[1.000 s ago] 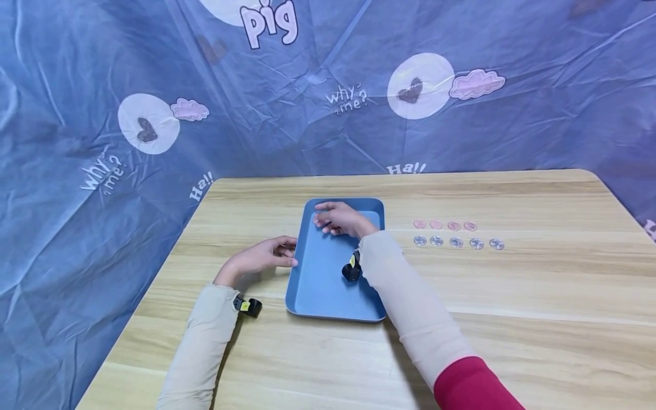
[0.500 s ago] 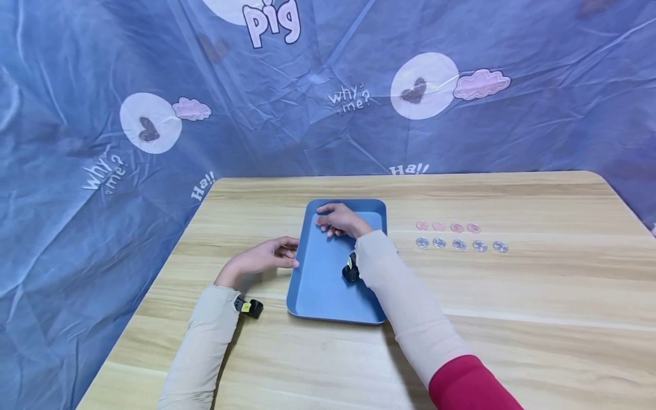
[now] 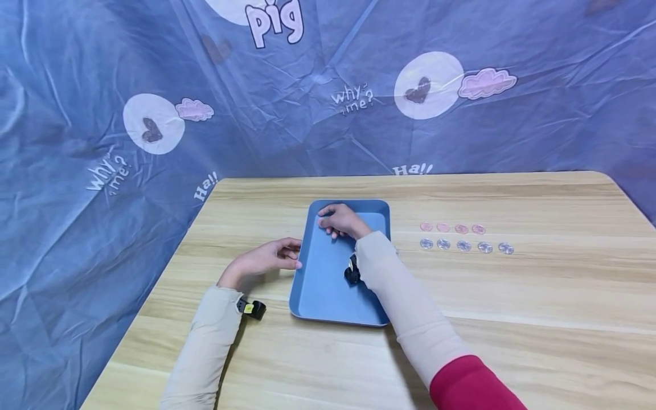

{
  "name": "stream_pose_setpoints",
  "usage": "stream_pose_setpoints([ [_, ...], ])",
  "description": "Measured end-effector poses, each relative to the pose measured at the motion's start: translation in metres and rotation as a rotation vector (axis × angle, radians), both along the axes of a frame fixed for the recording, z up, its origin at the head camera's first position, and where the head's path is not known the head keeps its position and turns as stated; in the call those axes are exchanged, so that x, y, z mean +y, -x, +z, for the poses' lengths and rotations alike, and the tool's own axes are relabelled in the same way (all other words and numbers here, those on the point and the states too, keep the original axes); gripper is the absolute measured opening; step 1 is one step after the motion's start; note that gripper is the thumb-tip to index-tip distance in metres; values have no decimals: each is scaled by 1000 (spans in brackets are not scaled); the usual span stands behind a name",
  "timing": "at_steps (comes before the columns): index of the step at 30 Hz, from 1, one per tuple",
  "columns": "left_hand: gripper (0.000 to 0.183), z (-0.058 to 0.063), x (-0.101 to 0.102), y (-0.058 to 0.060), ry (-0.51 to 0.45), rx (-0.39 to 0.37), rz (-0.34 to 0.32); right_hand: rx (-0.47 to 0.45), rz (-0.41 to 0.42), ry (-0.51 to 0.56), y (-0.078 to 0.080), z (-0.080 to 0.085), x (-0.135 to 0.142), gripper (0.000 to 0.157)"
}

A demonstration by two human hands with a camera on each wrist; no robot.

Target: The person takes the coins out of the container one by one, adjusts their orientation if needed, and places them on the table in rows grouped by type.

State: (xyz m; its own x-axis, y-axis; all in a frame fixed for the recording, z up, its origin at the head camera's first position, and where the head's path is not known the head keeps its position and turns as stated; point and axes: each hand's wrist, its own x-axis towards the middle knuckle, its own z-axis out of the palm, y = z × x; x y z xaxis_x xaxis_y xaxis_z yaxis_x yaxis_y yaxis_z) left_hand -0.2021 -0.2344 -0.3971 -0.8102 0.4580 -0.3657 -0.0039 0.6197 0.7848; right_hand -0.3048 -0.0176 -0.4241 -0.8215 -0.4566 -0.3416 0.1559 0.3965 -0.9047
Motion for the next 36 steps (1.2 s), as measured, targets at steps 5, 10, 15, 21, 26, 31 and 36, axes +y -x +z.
stream_pose_setpoints([
  [5, 65, 1, 1, 0, 4, 1, -1, 26, -20, -30, -1, 0, -2, 28],
  [10, 65, 1, 1, -1, 3, 7, 4, 59, -45, -77, -5, 4, -6, 22],
  [15, 66, 1, 1, -2, 3, 10, -1, 70, -55, -124, -7, 7, -7, 19],
  [21, 65, 0, 2, -1, 12, 20, -3, 71, -35, -155, -5, 6, -4, 15],
  [26, 65, -1, 3, 1, 5, 21, 2, 87, -19, -177, -3, 5, -3, 13],
  [31, 65, -2, 2, 1, 7, 21, -2, 109, 4, -188, -2, 5, -3, 14],
  [36, 65, -2, 1, 0, 11, 24, -5, 189, 23, -225, -6, 6, -3, 11],
])
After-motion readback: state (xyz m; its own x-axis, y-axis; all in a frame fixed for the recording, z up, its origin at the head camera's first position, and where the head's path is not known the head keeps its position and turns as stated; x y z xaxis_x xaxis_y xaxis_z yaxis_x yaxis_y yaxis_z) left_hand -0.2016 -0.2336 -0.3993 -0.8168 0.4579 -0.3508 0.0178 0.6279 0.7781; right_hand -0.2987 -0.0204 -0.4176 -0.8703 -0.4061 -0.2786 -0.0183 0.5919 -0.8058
